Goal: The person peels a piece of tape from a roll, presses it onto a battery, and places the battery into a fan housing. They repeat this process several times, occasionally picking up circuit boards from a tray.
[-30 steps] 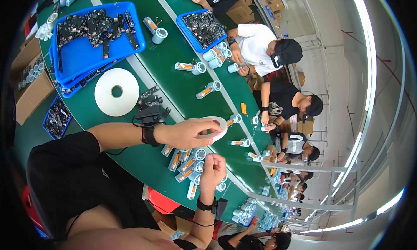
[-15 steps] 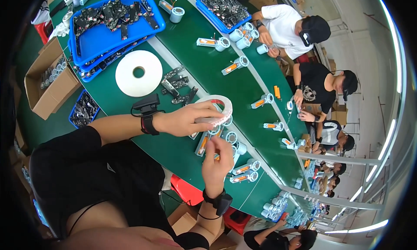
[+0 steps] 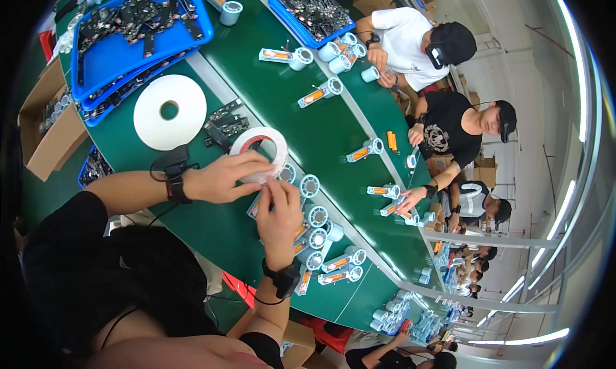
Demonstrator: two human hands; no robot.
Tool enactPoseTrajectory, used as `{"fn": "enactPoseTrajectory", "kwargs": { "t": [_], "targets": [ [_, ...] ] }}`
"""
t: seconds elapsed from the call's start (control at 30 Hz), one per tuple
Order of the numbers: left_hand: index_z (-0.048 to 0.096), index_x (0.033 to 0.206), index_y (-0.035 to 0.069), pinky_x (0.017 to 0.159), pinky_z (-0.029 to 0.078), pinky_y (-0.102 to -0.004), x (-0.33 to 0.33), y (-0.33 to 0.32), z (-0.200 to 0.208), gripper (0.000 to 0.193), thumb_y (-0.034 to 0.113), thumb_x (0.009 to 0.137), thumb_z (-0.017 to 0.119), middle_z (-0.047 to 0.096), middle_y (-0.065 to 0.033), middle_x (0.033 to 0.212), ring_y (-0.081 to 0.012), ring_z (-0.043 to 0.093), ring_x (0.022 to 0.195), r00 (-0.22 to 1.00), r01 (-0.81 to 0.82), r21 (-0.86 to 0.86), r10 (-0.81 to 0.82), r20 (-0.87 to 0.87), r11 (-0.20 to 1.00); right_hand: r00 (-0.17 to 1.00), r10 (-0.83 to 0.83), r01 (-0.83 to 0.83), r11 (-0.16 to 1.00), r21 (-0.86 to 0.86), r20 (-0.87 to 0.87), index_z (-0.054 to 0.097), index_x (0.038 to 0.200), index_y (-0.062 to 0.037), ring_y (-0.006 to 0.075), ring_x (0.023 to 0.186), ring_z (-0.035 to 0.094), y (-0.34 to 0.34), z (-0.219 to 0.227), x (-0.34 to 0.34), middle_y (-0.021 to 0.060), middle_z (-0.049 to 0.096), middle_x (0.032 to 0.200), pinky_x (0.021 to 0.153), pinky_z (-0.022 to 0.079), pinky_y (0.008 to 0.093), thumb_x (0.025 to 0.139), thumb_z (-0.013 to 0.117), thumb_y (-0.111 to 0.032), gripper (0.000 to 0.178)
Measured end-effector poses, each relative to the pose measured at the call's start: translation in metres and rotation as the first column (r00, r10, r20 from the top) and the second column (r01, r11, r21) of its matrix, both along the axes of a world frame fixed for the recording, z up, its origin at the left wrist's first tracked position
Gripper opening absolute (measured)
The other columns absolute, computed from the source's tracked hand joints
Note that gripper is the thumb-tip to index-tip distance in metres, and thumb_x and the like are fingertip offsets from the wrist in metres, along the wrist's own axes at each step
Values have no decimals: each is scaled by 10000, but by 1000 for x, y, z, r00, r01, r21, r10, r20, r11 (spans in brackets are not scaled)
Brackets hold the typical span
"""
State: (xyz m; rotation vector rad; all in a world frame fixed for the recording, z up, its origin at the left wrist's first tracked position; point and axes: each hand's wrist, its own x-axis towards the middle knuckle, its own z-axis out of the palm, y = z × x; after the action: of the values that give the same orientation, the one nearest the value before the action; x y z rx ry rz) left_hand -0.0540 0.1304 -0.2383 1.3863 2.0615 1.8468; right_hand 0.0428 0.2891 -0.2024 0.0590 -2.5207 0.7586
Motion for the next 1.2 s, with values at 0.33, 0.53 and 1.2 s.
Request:
{"fn": "enactPoseTrajectory", "kwargs": {
  "t": [0.33, 0.53, 1.2],
  "targets": [
    [675, 1186, 49, 848, 530, -390, -11, 3, -17, 378, 94, 818, 752, 641, -144, 1241, -301, 655, 997, 924, -146, 25, 145, -354, 989, 948, -33, 41, 999, 19, -317, 697, 1071, -22, 227, 786, 656, -2, -50, -12, 129, 640, 1029, 639, 535, 296, 837, 741, 52, 249],
    [680, 1139, 59, 811, 523, -402, -15, -7, -21, 351, 101, 799, 758, 640, -159, 1216, -326, 649, 948, 932, -96, 0, 90, -351, 995, 970, -26, 2, 995, -102, -240, 690, 1108, -24, 200, 764, 651, -8, -54, -3, 135, 624, 1083, 605, 531, 278, 826, 760, 65, 305],
    [652, 934, 62, 760, 504, -408, -16, -14, -32, 223, 78, 747, 774, 650, -162, 1191, -314, 651, 901, 938, -27, 4, 27, -344, 1000, 972, 42, -53, 998, -43, -232, 673, 995, -35, 245, 787, 661, -8, -46, -5, 125, 657, 1008, 611, 530, 308, 759, 791, 59, 280]
  ]
}}
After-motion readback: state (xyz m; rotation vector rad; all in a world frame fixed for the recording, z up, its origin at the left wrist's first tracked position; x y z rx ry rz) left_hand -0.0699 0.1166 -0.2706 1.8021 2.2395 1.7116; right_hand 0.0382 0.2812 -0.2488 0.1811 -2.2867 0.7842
